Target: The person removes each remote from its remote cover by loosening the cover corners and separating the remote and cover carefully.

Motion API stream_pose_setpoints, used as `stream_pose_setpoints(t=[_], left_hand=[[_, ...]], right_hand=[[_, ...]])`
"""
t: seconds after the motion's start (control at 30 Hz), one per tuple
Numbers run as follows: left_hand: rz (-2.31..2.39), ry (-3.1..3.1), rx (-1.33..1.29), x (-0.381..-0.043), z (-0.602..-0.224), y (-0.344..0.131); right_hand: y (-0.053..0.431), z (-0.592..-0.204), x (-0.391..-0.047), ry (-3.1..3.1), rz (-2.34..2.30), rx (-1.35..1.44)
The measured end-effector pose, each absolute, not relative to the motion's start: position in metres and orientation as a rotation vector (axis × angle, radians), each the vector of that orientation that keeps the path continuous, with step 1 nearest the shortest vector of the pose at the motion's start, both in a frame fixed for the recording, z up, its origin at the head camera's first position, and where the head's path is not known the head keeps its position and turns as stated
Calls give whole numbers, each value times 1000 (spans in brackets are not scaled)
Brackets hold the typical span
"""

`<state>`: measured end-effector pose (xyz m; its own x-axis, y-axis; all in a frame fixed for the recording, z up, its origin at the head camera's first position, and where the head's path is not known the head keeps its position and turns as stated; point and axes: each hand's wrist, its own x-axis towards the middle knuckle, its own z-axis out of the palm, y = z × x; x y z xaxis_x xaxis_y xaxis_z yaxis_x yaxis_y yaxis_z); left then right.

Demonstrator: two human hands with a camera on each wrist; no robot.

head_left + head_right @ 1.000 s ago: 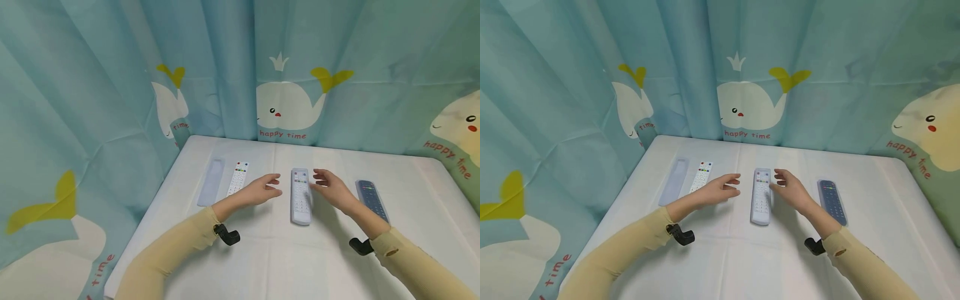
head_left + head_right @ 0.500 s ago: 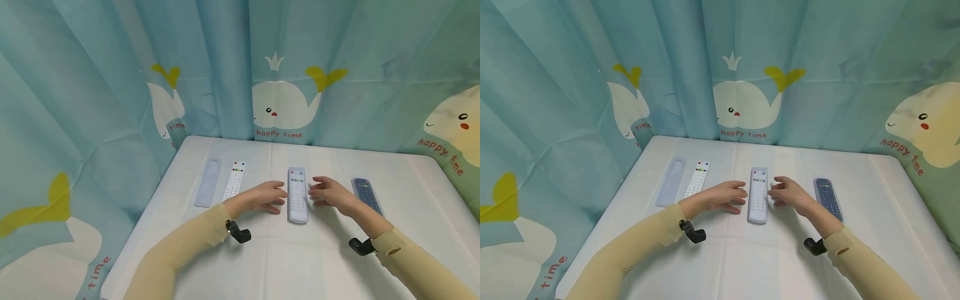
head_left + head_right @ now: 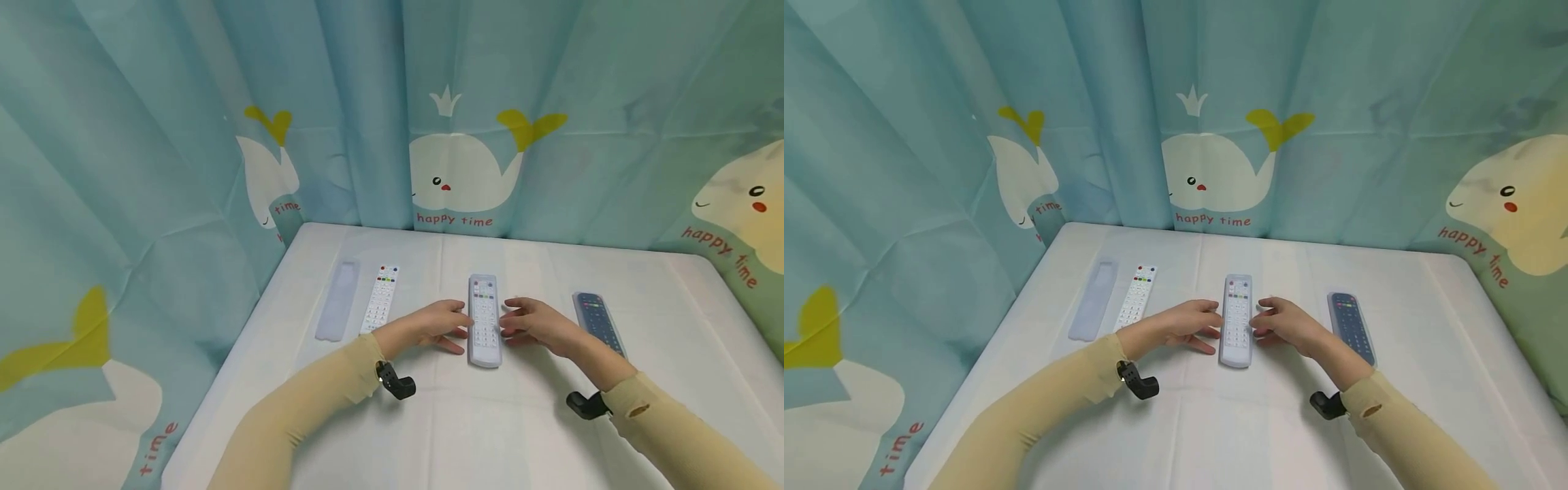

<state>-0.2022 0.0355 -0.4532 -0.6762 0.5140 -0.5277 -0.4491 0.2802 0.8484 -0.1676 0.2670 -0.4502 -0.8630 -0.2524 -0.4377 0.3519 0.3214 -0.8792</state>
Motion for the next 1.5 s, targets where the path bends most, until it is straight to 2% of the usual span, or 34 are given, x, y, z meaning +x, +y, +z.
stream_pose_setpoints(t=[0.73, 1.5], left_hand=[[1374, 1973, 178, -209, -462, 55], [1393, 2084, 219, -199, -465, 53]], right_hand=[[261, -464, -174, 2104, -1586, 168], [257, -465, -172, 2094, -1647, 225]])
